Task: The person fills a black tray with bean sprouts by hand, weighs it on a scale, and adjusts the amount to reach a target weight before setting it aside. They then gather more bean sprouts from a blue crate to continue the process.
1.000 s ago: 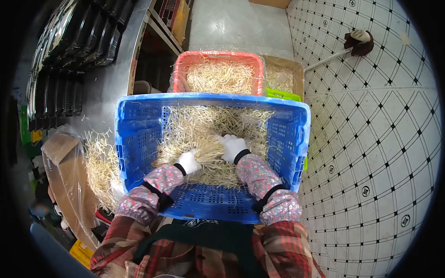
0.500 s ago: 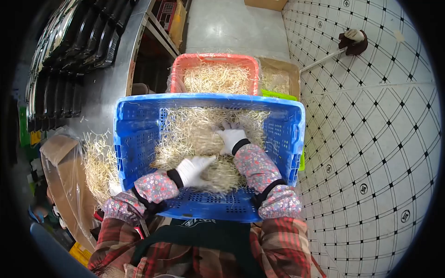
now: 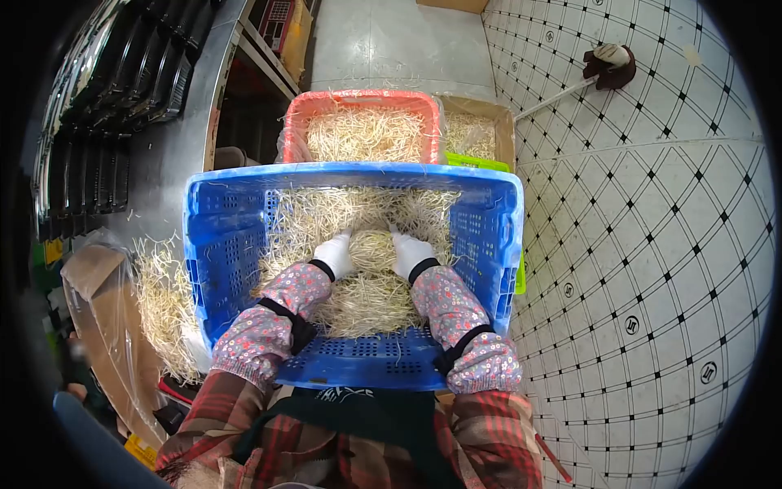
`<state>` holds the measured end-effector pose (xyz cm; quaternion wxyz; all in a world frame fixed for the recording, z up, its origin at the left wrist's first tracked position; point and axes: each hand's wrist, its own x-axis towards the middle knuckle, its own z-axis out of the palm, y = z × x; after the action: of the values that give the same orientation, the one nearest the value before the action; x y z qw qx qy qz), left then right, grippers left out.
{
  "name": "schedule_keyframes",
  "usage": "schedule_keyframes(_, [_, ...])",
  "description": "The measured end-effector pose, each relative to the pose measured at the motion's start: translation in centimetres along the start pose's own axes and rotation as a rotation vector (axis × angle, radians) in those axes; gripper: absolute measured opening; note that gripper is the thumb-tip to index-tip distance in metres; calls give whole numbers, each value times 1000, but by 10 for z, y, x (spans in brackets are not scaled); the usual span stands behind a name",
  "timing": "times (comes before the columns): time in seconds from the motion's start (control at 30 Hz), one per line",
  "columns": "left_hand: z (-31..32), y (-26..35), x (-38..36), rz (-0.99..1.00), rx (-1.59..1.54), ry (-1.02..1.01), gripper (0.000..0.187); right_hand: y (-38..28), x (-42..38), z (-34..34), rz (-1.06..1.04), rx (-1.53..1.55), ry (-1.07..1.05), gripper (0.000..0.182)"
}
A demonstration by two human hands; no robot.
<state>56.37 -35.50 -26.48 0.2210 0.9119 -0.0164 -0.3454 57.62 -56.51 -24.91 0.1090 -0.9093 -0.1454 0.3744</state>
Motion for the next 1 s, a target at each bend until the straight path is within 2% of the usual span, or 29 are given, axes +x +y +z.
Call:
schedule_keyframes(0.03, [-2,-1,-5,0,2,1,59,0,-1,-3,0,2,2,67])
schedule_keyframes(0.1, [-16,3,-25,24,11,-89,41,5,-3,-6,-18,4,18,54])
schedule_keyframes(0.13, [-22,5,-36,49,43,-81,34,10,-4,-5,-57,4,149,40])
schedule_keyframes(0.17, [-16,-4,-41,69,86,-54,33,18,-4,-10,-63,6,151,40])
schedule_keyframes(0.23, [-30,-16,-65,103,93,-52,31,26,-7,-44,178,89,211,31])
schedule_keyframes(0.27, [-11,-43,-68,164,138,8,31,24,-14,-62,196,183,315,31])
schedule_keyframes(0.3, [-9,-50,-74,152,207,-44,35,21,-20,-78,216,277,415,34])
schedule_keyframes(0.33, [-14,-44,-82,217,184,-42,37,20,-14,-87,261,238,337,38])
schedule_keyframes(0.37, [-19,-34,-88,283,162,-35,38,13,-12,-88,123,294,469,41])
schedule_keyframes(0.43, [-9,-14,-87,414,151,44,48,-10,-5,-85,117,198,295,42])
schedule_keyframes(0.47, [-2,-6,-82,441,165,66,62,-24,-5,-79,53,217,236,43])
schedule_keyframes(0.5, [-12,10,-84,360,213,-37,76,-33,-7,-69,-14,232,175,44])
schedule_keyframes(0.53, [-8,5,-84,371,261,30,80,-18,8,-37,-72,94,-51,60])
schedule_keyframes(0.57, [-4,-2,-83,382,310,95,85,-16,8,-19,-77,5,-91,86])
schedule_keyframes(0.63, [-29,-10,-96,253,184,-51,82,-11,13,-8,-32,-11,-172,100])
schedule_keyframes(0.67, [-24,-35,-95,260,46,-53,78,-9,13,-9,-43,-9,-180,100])
schedule_keyframes(0.73, [-42,-50,-116,192,-139,75,60,-18,13,-39,-23,10,-149,99])
schedule_keyframes(0.77, [-56,-52,-130,167,-221,136,54,-20,19,-36,-32,12,-149,99])
schedule_keyframes(0.83, [-77,-57,-154,53,-476,179,44,-24,36,-19,-15,205,86,100])
schedule_keyframes(0.9, [-85,-72,-178,70,-758,328,39,-44,32,-7,-44,261,88,106])
schedule_keyframes(0.97, [-100,-80,-211,-6,-862,454,37,-80,1,-17,-85,17,-151,113])
schedule_keyframes(1.0, [-103,-90,-227,-35,-906,517,35,-90,-13,-11,-162,-81,-73,119])
